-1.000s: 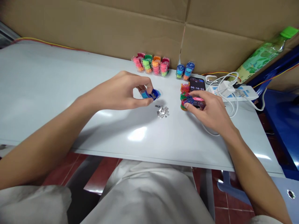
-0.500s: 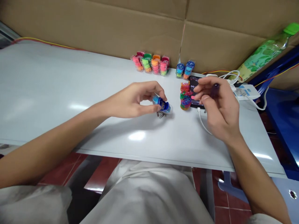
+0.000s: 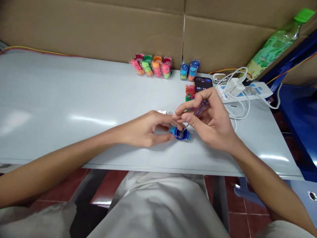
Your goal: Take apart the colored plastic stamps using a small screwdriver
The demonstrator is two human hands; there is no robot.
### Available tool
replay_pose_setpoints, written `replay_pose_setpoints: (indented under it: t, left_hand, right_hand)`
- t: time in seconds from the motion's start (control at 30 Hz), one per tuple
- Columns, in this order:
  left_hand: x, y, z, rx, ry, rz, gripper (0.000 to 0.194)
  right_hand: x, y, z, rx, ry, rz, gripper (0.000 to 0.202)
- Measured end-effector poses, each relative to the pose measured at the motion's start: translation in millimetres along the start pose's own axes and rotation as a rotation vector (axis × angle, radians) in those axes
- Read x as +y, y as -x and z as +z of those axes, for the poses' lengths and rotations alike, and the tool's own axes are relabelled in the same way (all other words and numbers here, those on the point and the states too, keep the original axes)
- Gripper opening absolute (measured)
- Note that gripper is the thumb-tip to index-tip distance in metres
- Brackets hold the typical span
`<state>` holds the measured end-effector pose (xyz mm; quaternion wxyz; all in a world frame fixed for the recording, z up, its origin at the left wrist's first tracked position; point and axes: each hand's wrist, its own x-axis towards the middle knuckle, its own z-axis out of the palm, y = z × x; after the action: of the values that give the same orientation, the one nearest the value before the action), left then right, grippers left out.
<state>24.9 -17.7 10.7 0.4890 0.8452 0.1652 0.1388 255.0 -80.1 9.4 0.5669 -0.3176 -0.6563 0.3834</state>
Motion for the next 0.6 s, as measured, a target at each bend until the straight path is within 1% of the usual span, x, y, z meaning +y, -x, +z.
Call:
replay_pose_setpoints:
  t: [0.13, 0.23, 0.33, 0.5, 0.6]
  left_hand:
    - [2.5, 0.2, -0.5, -0.028, -0.224, 0.046, 0.035]
    - [1.2, 0.1, 1.9, -0.037, -0.328, 0.109, 0.034]
    - [-0.6, 0.7, 4.4, -0.034, -0.380, 0.128, 0.033]
    - [-1.0, 2.5, 6.3, -0.015, -0.418, 0.134, 0.032]
    - [-0.9, 2.8, 6.3, -0.017, -0.424, 0.136, 0.032]
  right_hand:
    - [-0.2, 1.5, 0.3, -0.010, -0.016, 0.031, 0.030]
    - [-0.3, 1.6, -0.1, -0.026, -0.015, 0.042, 0.030]
    - [0.1, 1.9, 0.1, -0.036, -0.001, 0.049, 0.028]
    - [-2.0, 2.6, 0.5, 0.003, 0.044, 0.045, 0.028]
    - [-2.1, 2.6, 0.0, -0.005, 0.060, 0.074, 0.026]
